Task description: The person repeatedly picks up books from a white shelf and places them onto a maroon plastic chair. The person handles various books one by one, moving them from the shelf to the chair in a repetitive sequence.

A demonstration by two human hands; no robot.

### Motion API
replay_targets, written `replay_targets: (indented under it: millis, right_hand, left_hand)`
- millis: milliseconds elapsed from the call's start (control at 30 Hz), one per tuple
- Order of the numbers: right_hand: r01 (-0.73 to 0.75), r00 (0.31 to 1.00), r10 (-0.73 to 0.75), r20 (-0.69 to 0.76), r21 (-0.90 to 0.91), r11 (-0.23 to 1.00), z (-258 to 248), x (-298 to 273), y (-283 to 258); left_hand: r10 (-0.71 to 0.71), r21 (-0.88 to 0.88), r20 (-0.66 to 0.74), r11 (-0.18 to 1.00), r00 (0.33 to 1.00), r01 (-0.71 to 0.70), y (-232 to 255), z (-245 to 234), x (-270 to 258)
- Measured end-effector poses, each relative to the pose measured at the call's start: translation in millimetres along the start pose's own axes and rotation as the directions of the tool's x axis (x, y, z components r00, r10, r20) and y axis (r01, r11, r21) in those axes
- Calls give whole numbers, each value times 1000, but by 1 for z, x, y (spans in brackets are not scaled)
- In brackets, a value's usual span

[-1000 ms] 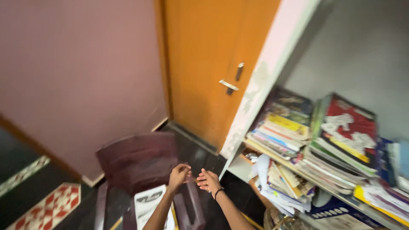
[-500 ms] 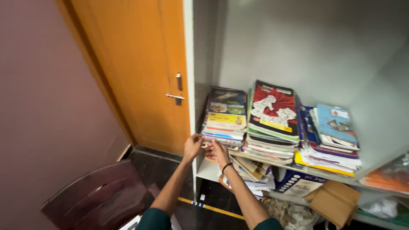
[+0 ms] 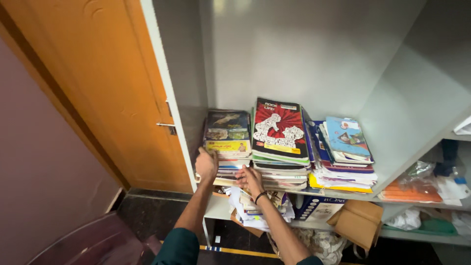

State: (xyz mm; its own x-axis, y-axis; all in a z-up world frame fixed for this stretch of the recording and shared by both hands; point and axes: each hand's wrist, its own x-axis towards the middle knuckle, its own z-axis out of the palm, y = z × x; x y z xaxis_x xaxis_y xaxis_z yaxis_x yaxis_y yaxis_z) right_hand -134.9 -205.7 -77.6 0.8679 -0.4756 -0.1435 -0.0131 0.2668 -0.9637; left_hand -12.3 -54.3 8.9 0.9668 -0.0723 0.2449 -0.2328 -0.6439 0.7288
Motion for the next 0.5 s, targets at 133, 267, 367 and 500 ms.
replay_targets:
  millis: [133, 267, 367, 500]
  right_hand:
    - [0, 1000, 0, 7, -2, 1000, -8, -2, -4]
    - [-8, 1000, 8, -1, -23, 1000, -6, -1, -3]
    - [-27, 1000, 27, -6, 6, 1000, -4, 4, 2]
    - [-53, 998, 54, -15, 67, 996, 4, 13, 8]
  left_hand:
    - [-106, 56, 21, 993, 994, 104, 14, -6, 4]
    - [-40, 65, -28, 997, 999, 42, 13, -3, 4]
    - [60, -23, -93, 998, 994, -62, 1, 5, 2]
    - [-7, -256, -124, 966, 992, -26, -20, 9, -3]
